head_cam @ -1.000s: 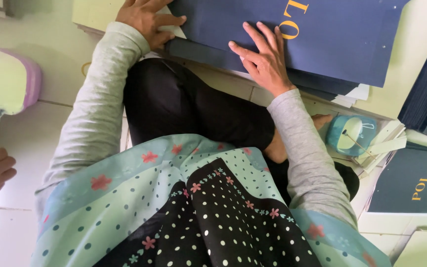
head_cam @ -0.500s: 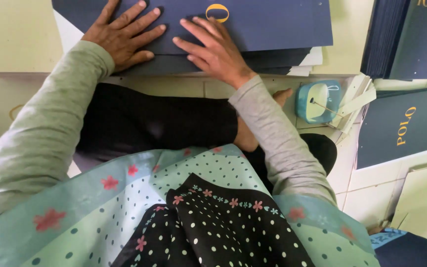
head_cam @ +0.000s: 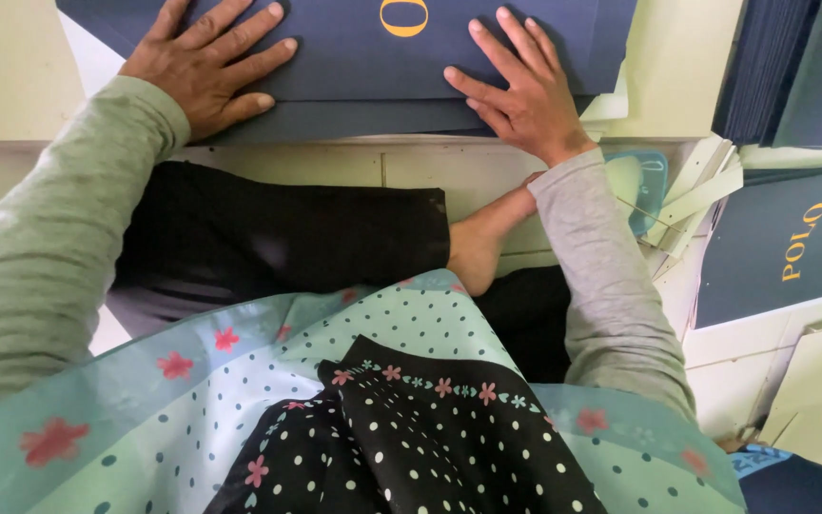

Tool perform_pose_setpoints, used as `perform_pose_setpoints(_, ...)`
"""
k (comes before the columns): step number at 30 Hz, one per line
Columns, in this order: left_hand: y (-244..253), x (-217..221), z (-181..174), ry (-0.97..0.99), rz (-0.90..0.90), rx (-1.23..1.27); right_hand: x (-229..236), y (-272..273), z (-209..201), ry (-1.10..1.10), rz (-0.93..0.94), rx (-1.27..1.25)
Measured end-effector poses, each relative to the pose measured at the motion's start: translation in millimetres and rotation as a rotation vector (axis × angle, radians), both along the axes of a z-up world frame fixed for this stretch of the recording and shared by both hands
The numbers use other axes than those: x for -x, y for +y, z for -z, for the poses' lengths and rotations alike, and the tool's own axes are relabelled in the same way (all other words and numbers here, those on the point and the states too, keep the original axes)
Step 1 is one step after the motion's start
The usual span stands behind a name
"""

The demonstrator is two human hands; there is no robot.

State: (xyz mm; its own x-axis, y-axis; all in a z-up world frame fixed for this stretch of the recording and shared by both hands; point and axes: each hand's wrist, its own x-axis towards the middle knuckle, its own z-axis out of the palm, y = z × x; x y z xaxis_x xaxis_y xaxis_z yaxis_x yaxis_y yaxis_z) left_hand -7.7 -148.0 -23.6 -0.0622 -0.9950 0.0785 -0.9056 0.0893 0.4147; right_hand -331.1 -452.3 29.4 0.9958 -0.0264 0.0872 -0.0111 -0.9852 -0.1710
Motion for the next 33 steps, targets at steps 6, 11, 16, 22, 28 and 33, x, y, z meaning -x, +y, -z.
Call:
perform_pose_setpoints(6,-1.5,-0.5,2.7,-0.059,-0.026,-0.039,5.0,-1.4,21.0,-0.038,0.018,-0.024)
perform_pose_setpoints(11,-6.6,4.3,-8.6,-0.379,-0.044,0.095,7.5,-2.9,31.3,-0.040,0.022,-0.042)
perform_pose_setpoints(16,-46.1,24.7,-22.3,-0.732,-0.031,0.287,7.4,-2.1,32.8,0.011,0.065,-0.083)
perform_pose_setpoints(22,-75.3,39.5,0.8,0.038,0.162,0.005,10.5,-1.5,27.8,0.027,0.112,-0.049)
perform_pose_setpoints(28,-75.0,39.1,3.6,0.076,0.166,-0.035,25.3,-22.0,13.5,0.020,0.170,0.014)
perform_pose_setpoints(33,-71.5,40.0,4.3,0.104,0.169,-0.031,51.7,-38.7,7.2,0.039,0.205,-0.028)
